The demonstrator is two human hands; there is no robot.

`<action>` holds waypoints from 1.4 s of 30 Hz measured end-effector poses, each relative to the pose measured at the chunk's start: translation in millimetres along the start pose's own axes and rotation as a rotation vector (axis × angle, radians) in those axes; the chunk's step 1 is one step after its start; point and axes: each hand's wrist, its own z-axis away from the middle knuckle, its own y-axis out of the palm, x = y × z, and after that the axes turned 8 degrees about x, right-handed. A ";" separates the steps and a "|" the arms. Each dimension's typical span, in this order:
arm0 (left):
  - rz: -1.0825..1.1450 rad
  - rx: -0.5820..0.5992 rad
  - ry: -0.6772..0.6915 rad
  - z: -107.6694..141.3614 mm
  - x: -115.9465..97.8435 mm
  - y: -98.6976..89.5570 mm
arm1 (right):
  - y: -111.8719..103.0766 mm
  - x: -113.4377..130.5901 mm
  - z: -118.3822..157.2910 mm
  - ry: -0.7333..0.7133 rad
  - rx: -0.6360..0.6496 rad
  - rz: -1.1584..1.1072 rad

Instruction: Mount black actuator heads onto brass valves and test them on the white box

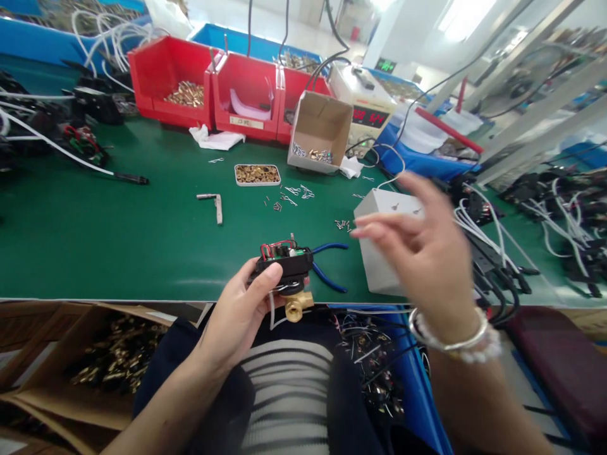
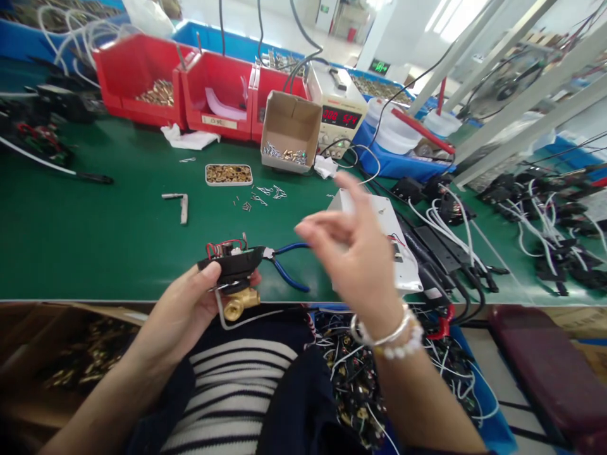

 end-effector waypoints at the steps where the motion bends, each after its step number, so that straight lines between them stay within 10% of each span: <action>1: 0.011 -0.006 0.000 2.2 -1.7 0.4 | -17.4 -6.5 -14.6 -0.051 -0.162 0.156; 5: 0.033 -0.012 0.022 14.0 -7.9 3.4 | -62.2 -42.0 -63.7 0.160 -0.133 0.427; 11: 0.047 0.006 0.015 24.0 -9.5 9.3 | -59.4 -77.4 -75.9 0.248 -0.019 0.332; 42: -0.014 0.027 0.028 34.4 -2.2 5.5 | -56.8 -76.4 -75.1 0.295 -0.074 0.332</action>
